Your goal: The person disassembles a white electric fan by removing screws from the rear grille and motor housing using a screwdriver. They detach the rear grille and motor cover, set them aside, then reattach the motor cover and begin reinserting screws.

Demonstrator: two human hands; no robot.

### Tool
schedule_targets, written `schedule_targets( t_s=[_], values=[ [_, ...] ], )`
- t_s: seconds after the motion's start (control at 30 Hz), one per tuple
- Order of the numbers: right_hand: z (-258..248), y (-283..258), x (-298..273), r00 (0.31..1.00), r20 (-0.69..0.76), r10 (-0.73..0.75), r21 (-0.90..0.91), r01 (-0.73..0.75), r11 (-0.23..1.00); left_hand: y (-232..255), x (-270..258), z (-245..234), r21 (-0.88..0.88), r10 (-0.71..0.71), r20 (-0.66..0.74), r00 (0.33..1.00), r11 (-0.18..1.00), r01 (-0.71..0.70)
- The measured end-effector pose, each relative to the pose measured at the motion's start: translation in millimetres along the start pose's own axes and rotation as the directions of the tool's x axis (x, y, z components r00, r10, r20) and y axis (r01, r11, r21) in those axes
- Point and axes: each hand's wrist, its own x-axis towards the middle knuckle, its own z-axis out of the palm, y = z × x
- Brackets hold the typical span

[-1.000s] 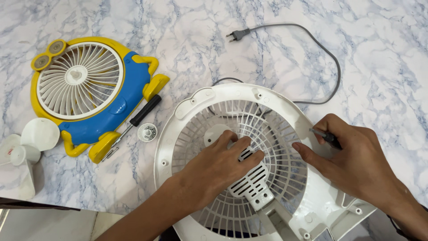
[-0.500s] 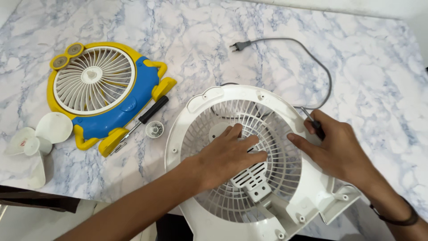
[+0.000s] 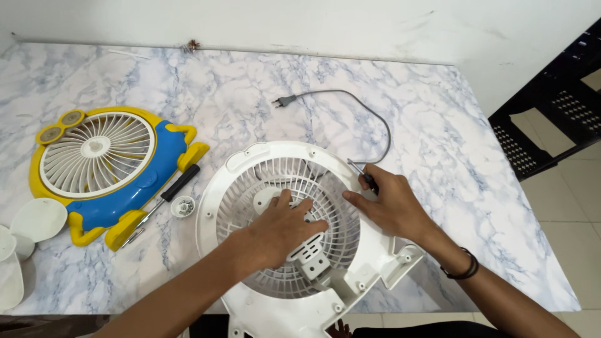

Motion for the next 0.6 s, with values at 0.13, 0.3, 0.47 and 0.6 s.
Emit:
schedule_targets(
  t_s=[0.13, 0.3, 0.47, 0.6],
  values=[
    [3, -2, -11, 1.000, -0.014, -0.024, -0.024, 0.024, 0.999, 3, -4, 6, 0.096, 0.065, -0.171, 0.983, 0.994, -0.049],
    [-2, 1, -20, 0.986, -0.041, -0.160, 0.057, 0.162, 0.985, 10, -4, 17, 0.213, 0.101, -0.301, 0.948, 0.976, -0.037],
    [-5, 10, -25, 0.971, -0.065, -0.230, 0.112, 0.236, 0.965, 7, -6, 16, 0.183, 0.079, -0.240, 0.968, 0.982, -0.034],
    [-10, 14, -29, 0.973, -0.112, -0.204, 0.047, 0.210, 0.977, 8, -5, 11, 0.166, -0.052, -0.017, 0.999, 0.985, 0.054]
  ],
)
